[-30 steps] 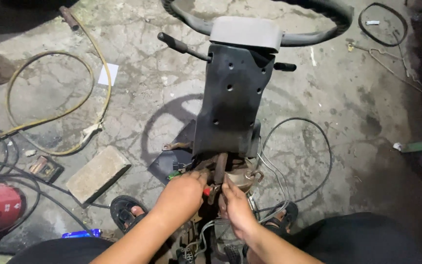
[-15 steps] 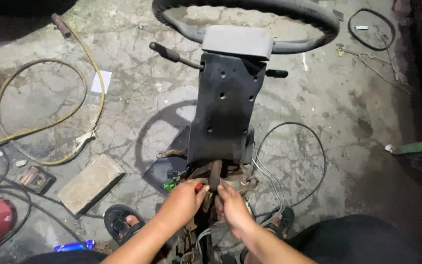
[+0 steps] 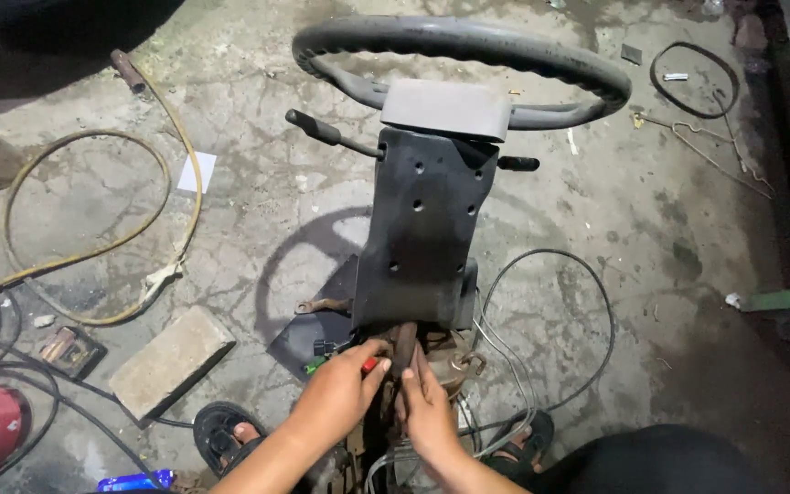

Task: The person is working on a piece of machinery, possibly a lawnmower, using a wrench to tighten or loosen bolts. They are also using a red marker to mark a specific part of the machinery.

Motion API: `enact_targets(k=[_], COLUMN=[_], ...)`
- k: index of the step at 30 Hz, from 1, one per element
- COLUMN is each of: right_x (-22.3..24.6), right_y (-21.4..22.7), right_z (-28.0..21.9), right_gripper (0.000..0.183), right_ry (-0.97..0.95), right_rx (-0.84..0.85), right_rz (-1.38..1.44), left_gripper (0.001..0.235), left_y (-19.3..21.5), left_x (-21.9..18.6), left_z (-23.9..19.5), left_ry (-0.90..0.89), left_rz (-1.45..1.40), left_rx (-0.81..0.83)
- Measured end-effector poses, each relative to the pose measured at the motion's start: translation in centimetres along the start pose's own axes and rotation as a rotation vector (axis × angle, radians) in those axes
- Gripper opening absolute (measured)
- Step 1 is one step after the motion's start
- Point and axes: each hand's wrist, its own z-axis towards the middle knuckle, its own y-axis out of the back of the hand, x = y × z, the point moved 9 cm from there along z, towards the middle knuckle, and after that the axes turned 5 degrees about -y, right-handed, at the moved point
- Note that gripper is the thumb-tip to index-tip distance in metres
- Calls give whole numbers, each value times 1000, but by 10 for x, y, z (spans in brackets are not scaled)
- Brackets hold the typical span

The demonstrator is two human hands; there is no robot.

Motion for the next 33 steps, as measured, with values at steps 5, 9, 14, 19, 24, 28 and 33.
enact_targets(k=[5,9,14,19,24,28,33], right_x=[24,27,32,30,30,23,35], right_y=[0,-4,-2,5,-5,-3,20], right_z=[4,-3,5,13,-3,3,24], right_gripper=[61,65,66,68,67,57,72], right_ry=[43,83,107,337,365,570,729], right_rx=[-3,-2,0,-38,15,15,-177], right_rz=[76,-35,-74,-426,-466,-721,-1038], left_gripper=[46,34,34,36,26,33,47], left_y=[-29,-20,-30,-36,-43,-59,-54], left_x=[10,-7,-8,-5,-1,24,17], left_z=[6,3,6,6,2,0,-10], left_ry=[-96,-112,-235,-229,-324,-164,-99], left_rz=[138,186,380,455,554,711,762], left_rx=[76,133,98,141,37,245,409])
